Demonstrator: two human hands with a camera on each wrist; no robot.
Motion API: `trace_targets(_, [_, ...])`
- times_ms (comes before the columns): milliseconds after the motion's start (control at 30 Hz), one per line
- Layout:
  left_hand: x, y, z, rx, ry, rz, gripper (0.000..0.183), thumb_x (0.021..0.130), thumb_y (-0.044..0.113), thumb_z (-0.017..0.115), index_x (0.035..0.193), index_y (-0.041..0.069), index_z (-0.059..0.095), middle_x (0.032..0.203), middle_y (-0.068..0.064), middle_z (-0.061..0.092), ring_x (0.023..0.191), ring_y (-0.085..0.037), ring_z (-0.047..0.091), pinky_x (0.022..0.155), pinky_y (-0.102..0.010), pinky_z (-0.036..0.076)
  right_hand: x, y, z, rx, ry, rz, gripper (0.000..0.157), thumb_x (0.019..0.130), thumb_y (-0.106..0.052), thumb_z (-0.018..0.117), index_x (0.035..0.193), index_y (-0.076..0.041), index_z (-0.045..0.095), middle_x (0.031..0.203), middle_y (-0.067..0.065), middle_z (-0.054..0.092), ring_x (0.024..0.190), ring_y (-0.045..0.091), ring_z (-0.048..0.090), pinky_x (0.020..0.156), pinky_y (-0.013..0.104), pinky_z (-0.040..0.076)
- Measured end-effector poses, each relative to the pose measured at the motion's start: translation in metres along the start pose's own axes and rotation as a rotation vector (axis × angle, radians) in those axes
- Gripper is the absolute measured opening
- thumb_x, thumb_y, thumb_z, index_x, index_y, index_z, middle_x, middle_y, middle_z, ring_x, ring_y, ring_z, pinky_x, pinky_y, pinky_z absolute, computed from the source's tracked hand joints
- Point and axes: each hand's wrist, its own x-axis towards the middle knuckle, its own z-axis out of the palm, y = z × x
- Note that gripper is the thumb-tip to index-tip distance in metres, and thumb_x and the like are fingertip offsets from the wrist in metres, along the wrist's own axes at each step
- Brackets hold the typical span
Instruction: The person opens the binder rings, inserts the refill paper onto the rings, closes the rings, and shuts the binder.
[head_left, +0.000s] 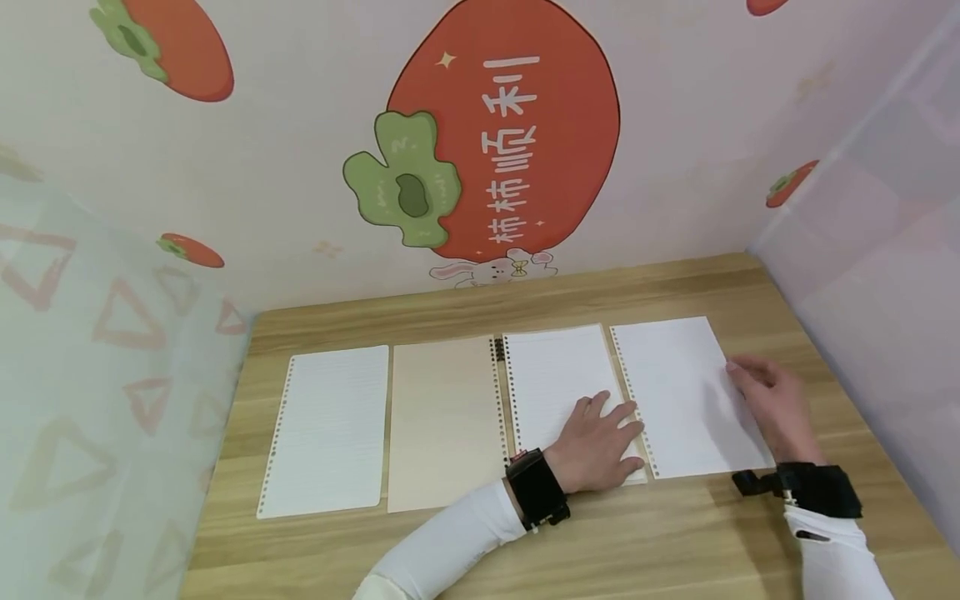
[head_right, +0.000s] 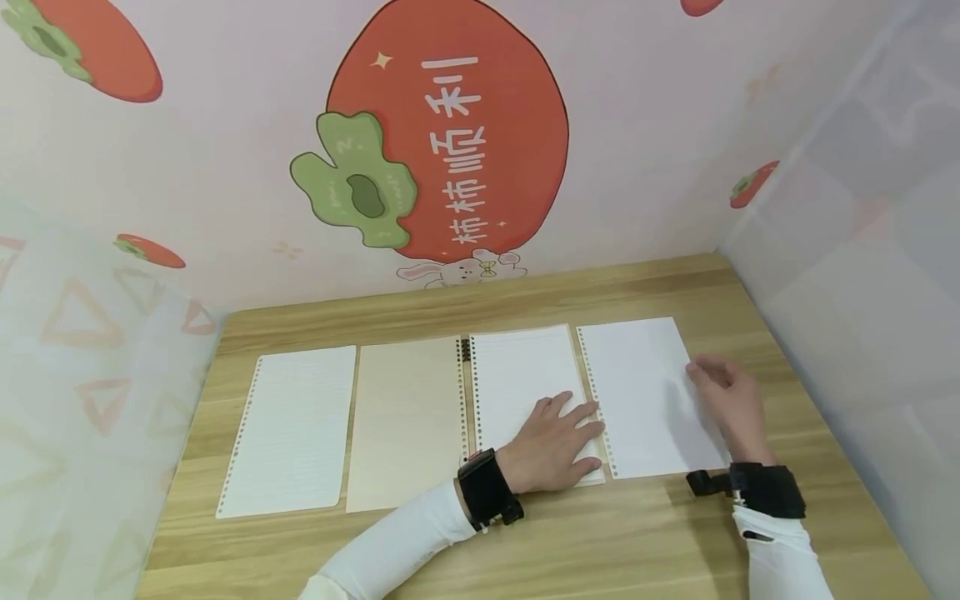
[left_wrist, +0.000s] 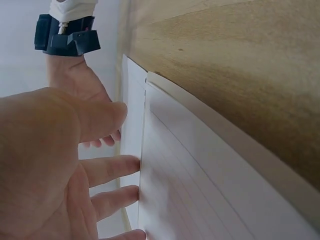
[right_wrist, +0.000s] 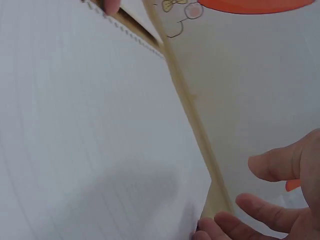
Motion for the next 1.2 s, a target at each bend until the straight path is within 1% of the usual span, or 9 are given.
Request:
trace_targets(33, [0.001,0.0,0.0,-0.002,0.004,-0.001,0.054,0.103,0.058,0.045,0.149,0.033,0.055,0.163,0.006,0.04,0.15,-0.03,0.035,0.115,-0.042,0.034,0.003,0.0,-0.003,0.073,-0.012,0.028,0.053,0.099,-0.04,0.065,0.134,-0.002,0.058,0.107,-0.012,0.067,0.089,-0.008,0.061,0.075,0.01,0.051])
trace_targets(67, [0.003,0.001,0.001,-0.002,0.007,-0.001,0.055,0.103,0.058,0.044,0.151,0.032,0.053,0.164,0.006,0.039,0.151,-0.03,0.034,0.116,-0.042,0.034,0.006,0.0,-0.007,0.163,-0.028,0.046,0.048,0.098,-0.038,0.066,0.131,-0.003,0.058,0.101,-0.015,0.068,0.088,-0.005,0.065,0.075,0.011,0.053])
trace_targets(167, [0.007,0.001,0.002,-0.002,0.001,-0.006,0.057,0.103,0.057,0.043,0.155,0.032,0.048,0.166,0.005,0.035,0.153,-0.033,0.03,0.118,-0.042,0.032,0.014,0.0,-0.017,0.438,-0.103,0.088,0.038,0.098,-0.027,0.069,0.124,-0.004,0.054,0.096,-0.013,0.075,0.088,0.002,0.073,0.077,0.017,0.058])
trace_targets(267, [0.009,0.001,0.001,0.006,-0.024,-0.015,0.058,0.104,0.057,0.043,0.156,0.032,0.047,0.168,0.004,0.033,0.155,-0.035,0.026,0.12,-0.043,0.031,0.018,-0.001,-0.023,0.526,-0.159,0.106,0.039,0.098,-0.024,0.068,0.126,-0.001,0.052,0.095,-0.008,0.077,0.088,0.006,0.075,0.078,0.022,0.059])
trace_targets(367, [0.01,0.001,0.0,0.008,-0.045,-0.027,0.058,0.103,0.058,0.043,0.156,0.034,0.047,0.168,0.005,0.032,0.155,-0.035,0.025,0.12,-0.043,0.031,0.021,-0.002,-0.026,0.502,-0.177,0.132,0.05,0.097,-0.028,0.069,0.133,0.001,0.049,0.098,-0.009,0.077,0.091,0.007,0.076,0.081,0.024,0.06])
trace_targets(500, [0.01,0.0,0.0,0.006,-0.056,-0.036,0.058,0.103,0.058,0.043,0.156,0.034,0.046,0.168,0.006,0.032,0.155,-0.034,0.025,0.119,-0.042,0.033,0.022,-0.003,-0.027,0.465,-0.19,0.132,0.06,0.097,-0.031,0.069,0.14,0.004,0.045,0.1,-0.01,0.076,0.093,0.006,0.075,0.081,0.023,0.059])
trace_targets(800, [0.01,0.001,0.002,0.001,-0.065,-0.043,0.058,0.102,0.058,0.045,0.156,0.035,0.047,0.168,0.007,0.033,0.155,-0.034,0.026,0.118,-0.042,0.034,0.022,-0.003,-0.027,0.463,-0.197,0.136,0.044,0.098,-0.03,0.068,0.129,-0.004,0.051,0.099,-0.009,0.076,0.093,0.005,0.074,0.082,0.021,0.058])
trace_targets(1067, [0.011,0.003,0.002,-0.01,-0.065,-0.031,0.057,0.102,0.057,0.047,0.155,0.035,0.048,0.168,0.007,0.032,0.155,-0.034,0.026,0.118,-0.042,0.034,0.022,0.0,-0.03,0.464,-0.192,0.119,0.046,0.098,-0.028,0.068,0.128,0.001,0.05,0.097,-0.008,0.077,0.09,0.006,0.075,0.079,0.022,0.059])
trace_targets(1200, [0.011,0.004,0.002,-0.014,-0.071,-0.03,0.057,0.102,0.057,0.047,0.155,0.035,0.048,0.168,0.007,0.032,0.155,-0.033,0.026,0.118,-0.042,0.034,0.024,0.003,-0.032,0.458,-0.193,0.14,0.048,0.098,-0.029,0.068,0.129,0.004,0.05,0.096,-0.008,0.076,0.089,0.006,0.074,0.079,0.022,0.059])
